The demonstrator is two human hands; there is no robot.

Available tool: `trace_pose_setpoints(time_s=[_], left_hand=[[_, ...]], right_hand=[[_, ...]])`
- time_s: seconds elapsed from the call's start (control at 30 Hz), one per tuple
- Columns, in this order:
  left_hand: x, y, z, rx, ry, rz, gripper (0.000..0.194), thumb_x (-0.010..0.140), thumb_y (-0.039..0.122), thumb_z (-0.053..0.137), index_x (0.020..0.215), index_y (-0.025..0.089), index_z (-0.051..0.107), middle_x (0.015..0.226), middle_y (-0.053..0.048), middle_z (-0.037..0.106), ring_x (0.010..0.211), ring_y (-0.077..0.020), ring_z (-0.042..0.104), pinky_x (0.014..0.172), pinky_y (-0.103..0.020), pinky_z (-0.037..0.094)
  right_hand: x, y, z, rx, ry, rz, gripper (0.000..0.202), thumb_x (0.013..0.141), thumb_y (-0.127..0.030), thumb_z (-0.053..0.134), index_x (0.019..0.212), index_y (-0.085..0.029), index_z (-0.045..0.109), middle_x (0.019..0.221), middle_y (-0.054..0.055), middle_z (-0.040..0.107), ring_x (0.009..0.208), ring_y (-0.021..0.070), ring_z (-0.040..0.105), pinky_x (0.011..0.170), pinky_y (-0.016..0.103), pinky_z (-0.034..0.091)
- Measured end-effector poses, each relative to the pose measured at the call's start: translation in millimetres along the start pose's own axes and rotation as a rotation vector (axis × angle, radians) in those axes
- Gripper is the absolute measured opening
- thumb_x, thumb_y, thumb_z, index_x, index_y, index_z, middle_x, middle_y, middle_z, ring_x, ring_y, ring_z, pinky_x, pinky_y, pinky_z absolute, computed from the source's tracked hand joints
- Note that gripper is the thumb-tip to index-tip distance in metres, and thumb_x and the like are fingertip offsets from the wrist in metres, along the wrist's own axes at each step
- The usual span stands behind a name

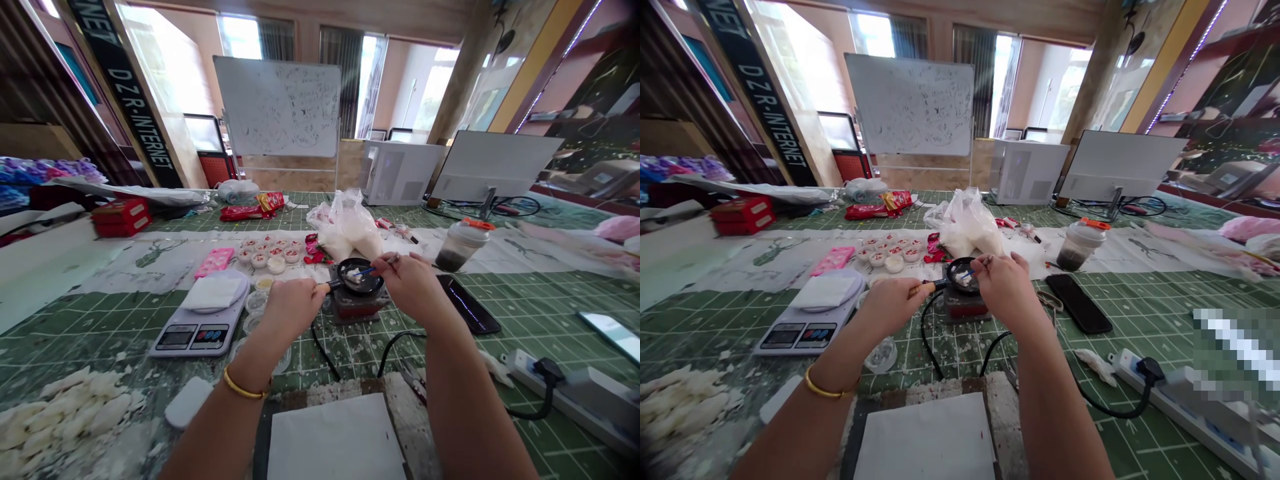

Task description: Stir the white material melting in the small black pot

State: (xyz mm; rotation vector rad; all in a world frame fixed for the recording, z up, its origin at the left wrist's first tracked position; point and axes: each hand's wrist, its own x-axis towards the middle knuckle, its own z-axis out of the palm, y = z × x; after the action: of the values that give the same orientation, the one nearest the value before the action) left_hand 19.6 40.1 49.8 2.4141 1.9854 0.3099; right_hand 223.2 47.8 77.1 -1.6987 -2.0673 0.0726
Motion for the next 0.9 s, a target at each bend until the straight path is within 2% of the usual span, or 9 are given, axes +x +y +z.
trace_pose_setpoints(time_s=[0.1, 0.27, 0.43, 0.57, 0.73, 0.9], left_hand=[[-0.8, 0.1, -0.7, -0.008, -0.009, 0.002, 0.049, 0.09, 0.046, 0.029, 0.074, 0.017, 0.066, 0.069, -0.007, 0.066, 0.07, -0.019, 0.06, 0.062, -0.028, 0.034], [-1.2, -0.6, -1.7, -0.04, -0.01, 0.012, 0.048, 0.09, 0.045, 0.03, 0.077, 0.019, 0.067, 0.069, -0.005, 0.067, 0.07, -0.0185, 0.06, 0.062, -0.027, 0.032], [1.3, -1.4, 0.2, -0.027, 0.001, 0.018, 0.046, 0.09, 0.044, 0.03, 0.082, 0.02, 0.068, 0.074, -0.006, 0.068, 0.072, -0.0186, 0.061, 0.064, -0.028, 0.033], [3.4, -0.2, 4.0, 0.003, 0.031, 0.002, 0.045, 0.091, 0.042, 0.03, 0.079, 0.018, 0.066, 0.075, -0.007, 0.069, 0.073, -0.0192, 0.061, 0.064, -0.029, 0.033], [3.3, 0.4, 3.3, -0.026, 0.019, 0.004, 0.045, 0.091, 0.042, 0.03, 0.079, 0.018, 0.066, 0.075, -0.006, 0.069, 0.072, -0.0192, 0.06, 0.062, -0.029, 0.032], [3.0, -5.0, 0.3, -0.129, -0.018, 0.054, 0.044, 0.09, 0.043, 0.032, 0.075, 0.019, 0.065, 0.065, -0.003, 0.064, 0.061, -0.0139, 0.055, 0.056, -0.026, 0.027]], right_hand=[[0.2, 0.8, 0.4, -0.077, 0.033, 0.08, 0.036, 0.089, -0.032, 0.033, 0.077, -0.019, 0.065, 0.087, 0.006, 0.069, 0.095, 0.0205, 0.059, 0.102, 0.042, 0.021], [-0.6, 0.0, -0.9, -0.012, -0.011, -0.01, 0.035, 0.089, -0.033, 0.035, 0.078, -0.021, 0.065, 0.091, 0.003, 0.069, 0.093, 0.0165, 0.059, 0.103, 0.039, 0.021], [1.7, 0.5, 0.4, -0.064, 0.002, 0.079, 0.036, 0.09, -0.033, 0.034, 0.077, -0.02, 0.065, 0.089, 0.005, 0.069, 0.095, 0.0193, 0.059, 0.102, 0.041, 0.022], [1.4, -0.6, 1.7, -0.007, -0.015, -0.017, 0.033, 0.09, -0.033, 0.036, 0.081, -0.022, 0.065, 0.089, 0.002, 0.069, 0.094, 0.0165, 0.059, 0.103, 0.038, 0.021], [2.6, -0.5, 1.4, -0.052, 0.006, 0.069, 0.034, 0.09, -0.031, 0.035, 0.078, -0.02, 0.065, 0.091, 0.004, 0.069, 0.096, 0.019, 0.059, 0.102, 0.041, 0.021], [2.8, -1.8, 2.6, 0.021, -0.028, -0.02, 0.032, 0.09, -0.031, 0.036, 0.081, -0.022, 0.065, 0.092, 0.0, 0.069, 0.093, 0.015, 0.06, 0.103, 0.037, 0.021]])
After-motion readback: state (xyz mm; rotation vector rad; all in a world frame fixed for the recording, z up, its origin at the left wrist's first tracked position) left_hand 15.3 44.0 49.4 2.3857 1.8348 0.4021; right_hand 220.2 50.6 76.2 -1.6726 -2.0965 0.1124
